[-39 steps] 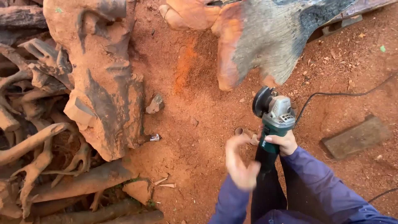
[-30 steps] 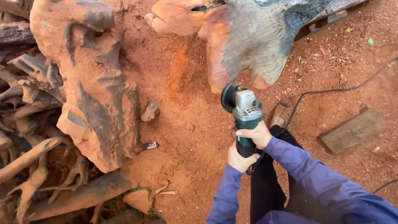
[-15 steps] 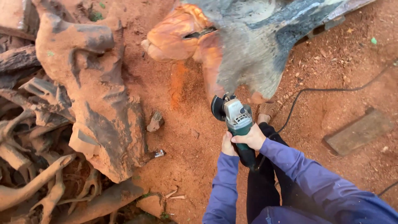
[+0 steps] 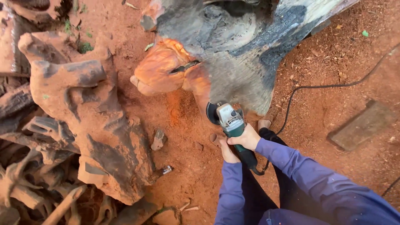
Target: Using an angle grinder to smooth and shape the surface of a large, irregular piece of wood.
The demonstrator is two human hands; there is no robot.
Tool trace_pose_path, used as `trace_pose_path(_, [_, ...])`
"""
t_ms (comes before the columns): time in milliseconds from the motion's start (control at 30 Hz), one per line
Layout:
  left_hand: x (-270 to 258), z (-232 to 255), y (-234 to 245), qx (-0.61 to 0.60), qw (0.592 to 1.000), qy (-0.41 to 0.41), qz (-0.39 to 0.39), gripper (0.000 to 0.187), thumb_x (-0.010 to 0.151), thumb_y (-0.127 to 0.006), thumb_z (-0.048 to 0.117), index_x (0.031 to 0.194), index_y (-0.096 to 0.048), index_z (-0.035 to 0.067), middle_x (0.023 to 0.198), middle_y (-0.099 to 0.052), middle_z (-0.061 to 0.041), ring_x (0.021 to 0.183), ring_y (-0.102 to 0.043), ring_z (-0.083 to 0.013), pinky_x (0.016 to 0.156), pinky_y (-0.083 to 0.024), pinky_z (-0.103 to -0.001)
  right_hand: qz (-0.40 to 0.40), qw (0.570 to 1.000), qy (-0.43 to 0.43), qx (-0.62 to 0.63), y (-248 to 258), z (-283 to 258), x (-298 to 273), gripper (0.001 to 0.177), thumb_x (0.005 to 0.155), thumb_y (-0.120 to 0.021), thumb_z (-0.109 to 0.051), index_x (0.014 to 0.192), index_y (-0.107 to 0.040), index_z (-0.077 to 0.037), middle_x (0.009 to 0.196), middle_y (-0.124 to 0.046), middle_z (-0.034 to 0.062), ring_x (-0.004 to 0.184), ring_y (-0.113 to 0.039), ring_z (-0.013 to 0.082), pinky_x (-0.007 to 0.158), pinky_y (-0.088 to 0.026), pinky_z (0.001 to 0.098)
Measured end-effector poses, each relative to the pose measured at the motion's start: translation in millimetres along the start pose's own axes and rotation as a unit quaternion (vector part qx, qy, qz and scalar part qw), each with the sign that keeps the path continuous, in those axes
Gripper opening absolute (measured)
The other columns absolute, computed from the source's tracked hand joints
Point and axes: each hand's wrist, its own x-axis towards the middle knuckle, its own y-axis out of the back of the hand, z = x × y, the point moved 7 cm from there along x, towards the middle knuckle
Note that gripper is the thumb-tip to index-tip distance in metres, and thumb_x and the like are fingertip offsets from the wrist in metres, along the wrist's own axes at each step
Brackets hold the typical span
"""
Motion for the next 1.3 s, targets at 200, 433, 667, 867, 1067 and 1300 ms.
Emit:
trace_pose_path(200, [57.6, -3.6, 11.7, 0.49, 0.869, 0.003, -0.071, 0.083, 0.055, -0.092, 0.015, 0.126, -0.051, 0.007, 0.113, -0.069, -0.014, 0.115, -0.067, -0.0217, 0.101, -0.054, -0.034, 0.046, 0.998, 0.044, -0.001, -25.8, -57.9, 50.6, 0.054, 0.046, -0.098, -0.009, 0.093, -0.072, 0.002, 0.082, -0.072, 0.0121, 0.079, -0.069, 0.0226, 0.071, -0.057, 0.0385])
trace_pose_path(433, [111.9, 42.9, 7.2, 0.444, 0.891, -0.08, -0.051, 0.076, 0.047, -0.09, 0.02, 0.117, -0.062, 0.012, 0.107, -0.072, -0.014, 0.108, -0.069, -0.0315, 0.087, -0.055, -0.047, 0.089, 0.996, 0.013, 0.003, -45.3, -119.6, 90.9, 0.053, 0.053, -0.097, -0.02, 0.093, -0.068, -0.002, 0.085, -0.071, 0.0122, 0.088, -0.07, 0.0251, 0.069, -0.052, 0.0422])
trace_pose_path(667, [128.0, 20.8, 48.6, 0.457, 0.887, -0.061, -0.009, 0.072, 0.048, -0.091, 0.021, 0.115, -0.065, 0.014, 0.104, -0.074, -0.011, 0.105, -0.072, -0.0289, 0.085, -0.059, -0.042, 0.069, 0.997, -0.02, 0.02, -63.7, -90.2, 96.7, 0.048, 0.051, -0.097, -0.018, 0.088, -0.072, -0.002, 0.082, -0.071, 0.0126, 0.086, -0.071, 0.0265, 0.07, -0.053, 0.0408])
trace_pose_path(867, [131.9, 9.0, 65.8, 0.448, 0.892, -0.063, 0.006, 0.071, 0.048, -0.089, 0.018, 0.115, -0.065, 0.015, 0.106, -0.074, -0.011, 0.108, -0.07, -0.0281, 0.086, -0.057, -0.044, 0.057, 0.998, -0.008, 0.018, -69.4, -92.3, 92.0, 0.049, 0.049, -0.098, -0.019, 0.088, -0.074, -0.002, 0.082, -0.072, 0.0122, 0.085, -0.07, 0.0254, 0.073, -0.054, 0.0397])
trace_pose_path(1067, [125.7, 18.3, 51.4, 0.406, 0.911, -0.07, 0.005, 0.079, 0.047, -0.09, 0.017, 0.12, -0.061, 0.012, 0.108, -0.072, -0.014, 0.11, -0.068, -0.029, 0.09, -0.055, -0.044, 0.052, 0.998, -0.013, 0.009, -66.8, -92.6, 98.2, 0.047, 0.048, -0.097, -0.018, 0.086, -0.074, -0.002, 0.079, -0.071, 0.0114, 0.082, -0.07, 0.0253, 0.073, -0.055, 0.037])
trace_pose_path(1300, [135.8, 42.1, 14.3, 0.416, 0.902, -0.103, -0.047, 0.055, 0.051, -0.084, 0.009, 0.103, -0.066, 0.01, 0.093, -0.073, -0.013, 0.097, -0.071, -0.0292, 0.078, -0.053, -0.044, 0.077, 0.996, 0.019, 0.044, -58.0, -141.5, 99.7, 0.044, 0.051, -0.095, -0.014, 0.086, -0.072, 0.0, 0.079, -0.07, 0.0131, 0.083, -0.07, 0.025, 0.073, -0.055, 0.0377])
